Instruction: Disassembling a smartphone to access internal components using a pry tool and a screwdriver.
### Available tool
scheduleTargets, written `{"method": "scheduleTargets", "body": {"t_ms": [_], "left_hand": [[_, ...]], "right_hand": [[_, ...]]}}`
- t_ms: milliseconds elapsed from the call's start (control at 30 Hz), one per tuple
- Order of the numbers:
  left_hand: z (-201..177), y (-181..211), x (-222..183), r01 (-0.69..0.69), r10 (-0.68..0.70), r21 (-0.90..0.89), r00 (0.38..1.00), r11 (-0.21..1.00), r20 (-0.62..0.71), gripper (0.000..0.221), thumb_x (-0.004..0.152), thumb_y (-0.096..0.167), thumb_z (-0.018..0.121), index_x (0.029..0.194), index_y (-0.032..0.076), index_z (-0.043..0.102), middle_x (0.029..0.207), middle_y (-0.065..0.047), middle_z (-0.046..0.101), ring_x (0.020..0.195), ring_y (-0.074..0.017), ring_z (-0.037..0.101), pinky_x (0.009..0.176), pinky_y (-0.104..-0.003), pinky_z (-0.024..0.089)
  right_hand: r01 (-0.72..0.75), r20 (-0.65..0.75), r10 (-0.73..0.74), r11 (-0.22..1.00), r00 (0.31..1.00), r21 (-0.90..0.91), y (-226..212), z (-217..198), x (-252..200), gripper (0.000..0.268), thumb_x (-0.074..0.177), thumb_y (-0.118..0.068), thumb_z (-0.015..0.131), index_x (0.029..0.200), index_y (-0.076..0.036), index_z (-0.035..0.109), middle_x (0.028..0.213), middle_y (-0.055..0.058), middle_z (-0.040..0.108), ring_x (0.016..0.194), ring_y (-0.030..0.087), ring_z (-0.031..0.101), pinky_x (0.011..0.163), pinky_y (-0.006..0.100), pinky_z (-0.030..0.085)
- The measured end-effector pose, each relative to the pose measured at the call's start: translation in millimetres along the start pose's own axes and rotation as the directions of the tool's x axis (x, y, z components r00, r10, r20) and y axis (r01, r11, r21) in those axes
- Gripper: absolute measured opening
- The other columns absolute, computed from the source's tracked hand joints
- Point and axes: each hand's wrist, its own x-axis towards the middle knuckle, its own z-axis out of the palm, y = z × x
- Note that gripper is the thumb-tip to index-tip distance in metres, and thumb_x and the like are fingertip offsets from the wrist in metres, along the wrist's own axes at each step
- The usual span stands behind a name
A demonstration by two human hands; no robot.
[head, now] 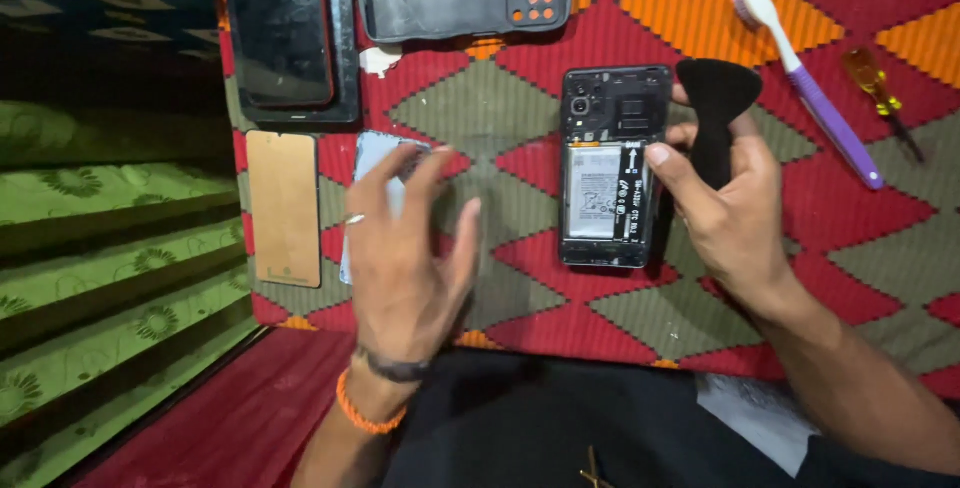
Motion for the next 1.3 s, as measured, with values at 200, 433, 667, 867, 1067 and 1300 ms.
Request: {"method": "scheduleTargets", "body": {"t_ms": [200,433,667,867,1067,1300], "left_hand": [[3,-23,-31,0.236,-0.244,0.331,0.970,0.914,-0.019,0.055,0.095,0.031,0.073,0.141,0.010,0.052,0.146,-0.026,0.042,0.126,-0.0467,0.048,0.098,-0.060,0.047],[9,-30,-38,0.297,-0.273,0.380,0.955,0.876,-0.117,0.042,0.097,0.026,0.070,0.135,0.012,0.059,0.137,-0.021,0.048,0.112,-0.0436,0.052,0.088,-0.059,0.048],[8,-30,-40,0.344,-0.340,0.452,0.936,0.823,-0.094,0.046,0.097,0.035,0.067,0.137,0.016,0.057,0.138,-0.020,0.049,0.119,-0.0421,0.052,0.092,-0.061,0.040],[24,5,-10,0.064,-0.084,-0.217,0.993,0.974,-0.083,0.034,0.101,0.016,0.059,0.131,0.001,0.059,0.128,-0.020,0.061,0.121,-0.0338,0.059,0.104,-0.046,0.051],[51,33,17,0.246,-0.106,-0.511,0.952,0.824,0.287,0.074,0.098,0.034,0.062,0.158,0.010,0.026,0.136,-0.018,0.060,0.109,-0.0234,0.067,0.090,-0.035,0.061],[63,55,41,0.301,-0.066,-0.595,0.921,0.745,0.384,0.109,0.084,0.041,0.072,0.161,0.006,0.004,0.162,-0.019,0.034,0.145,-0.0344,0.036,0.118,-0.049,0.039]], "right_hand": [[0.028,0.009,-0.028,0.999,1.000,-0.033,-1,2,0,0.043,0.104,-0.016,0.066,0.144,-0.008,0.051,0.101,-0.002,0.057,0.094,0.007,0.059,0.082,0.022,0.052],[-0.001,-0.012,0.001,0.999,1.000,-0.032,-1,4,-1,0.041,0.105,-0.014,0.065,0.143,-0.012,0.049,0.100,-0.004,0.058,0.086,0.004,0.057,0.074,0.019,0.048],[0.030,0.001,-0.030,0.999,1.000,-0.043,-1,3,0,0.042,0.106,-0.015,0.065,0.143,-0.012,0.048,0.103,-0.001,0.055,0.096,0.007,0.058,0.083,0.021,0.050],[0.013,0.000,-0.013,1.000,1.000,-0.008,0,5,-1,0.042,0.105,-0.015,0.066,0.142,-0.009,0.048,0.099,-0.002,0.057,0.085,0.007,0.058,0.071,0.022,0.052],[0.036,-0.016,-0.036,0.999,0.999,-0.012,2,4,-2,0.045,0.103,-0.018,0.066,0.143,-0.010,0.048,0.101,-0.002,0.058,0.086,0.005,0.058,0.074,0.021,0.051],[0.124,-0.037,-0.119,0.982,0.992,0.143,-8,8,-5,0.040,0.101,-0.014,0.066,0.136,-0.006,0.050,0.118,0.008,0.065,0.108,0.015,0.065,0.097,0.029,0.057]]}}
